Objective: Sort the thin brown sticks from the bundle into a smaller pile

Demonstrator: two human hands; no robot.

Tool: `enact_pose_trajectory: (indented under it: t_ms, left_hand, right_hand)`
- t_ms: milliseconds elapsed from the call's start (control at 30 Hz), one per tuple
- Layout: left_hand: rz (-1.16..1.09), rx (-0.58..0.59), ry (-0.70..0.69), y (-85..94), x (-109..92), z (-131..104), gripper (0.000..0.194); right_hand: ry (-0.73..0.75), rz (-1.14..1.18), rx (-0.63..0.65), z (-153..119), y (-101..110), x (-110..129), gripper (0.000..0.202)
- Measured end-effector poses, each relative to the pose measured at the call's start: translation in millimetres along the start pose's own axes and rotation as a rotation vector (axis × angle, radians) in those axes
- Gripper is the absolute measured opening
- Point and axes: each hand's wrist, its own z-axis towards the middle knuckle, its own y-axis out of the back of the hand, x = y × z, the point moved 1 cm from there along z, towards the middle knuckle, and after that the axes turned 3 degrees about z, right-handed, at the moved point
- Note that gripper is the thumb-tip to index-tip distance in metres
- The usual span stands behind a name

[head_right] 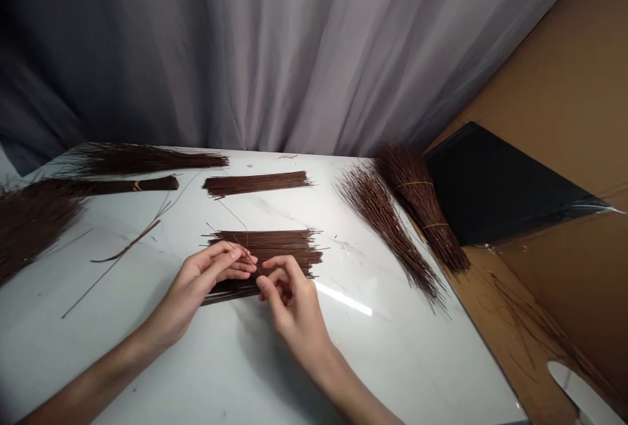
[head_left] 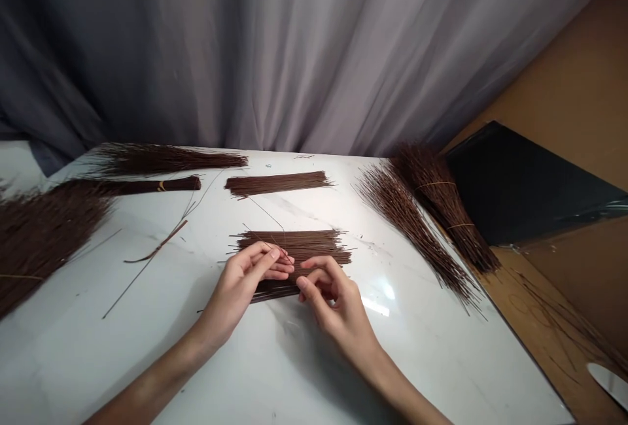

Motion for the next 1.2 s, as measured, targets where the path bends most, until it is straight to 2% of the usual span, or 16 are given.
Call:
enact_pose_trajectory:
  t_ms: [67,300,567,900,1033,1133,1200]
  left_hand:
    - [0.074,0.002,-0.034,3.6,0.3,2.2,0.03]
    - [0.167,0.137,-0.06,11.3,4.3,8.3,0.031]
    - [0.217,0.143,-0.102,8.8,7.3,9.4,0.029]
    - [0.151,0.075,-0.089,6.0,4.2,8.7,0.027]
    - [0.143,-0.04,-0.092,22.3,0.5,15.0,0.027]
    - [0.129,-0.042,-0.051,35.7,-2.2,21.0,0.029]
    - [0.096,-0.026,-0.032,38.5,-4.0,22.2,0.031]
  right_hand:
    - [-0.019,-0.015,0.012,0.2,1.5,1.5,0.024]
    - [-0.083,-0.039,0.066,-2.2,3.9,1.8,0.028]
    - [-0.129,0.04,0.062,1.4,8.3,1.7,0.03]
    - [-0.136,0.071,0.066,0.8,8.5,6.8,0.031]
    - [-0.136,0.05,0.047,-0.5,12.5,5.7,0.032]
    - [-0.154,0.053,0.054,-0.9,15.0,5.0,0.032]
    - [-0.156,0.056,0.054,-0.7,15.4,4.9,0.033]
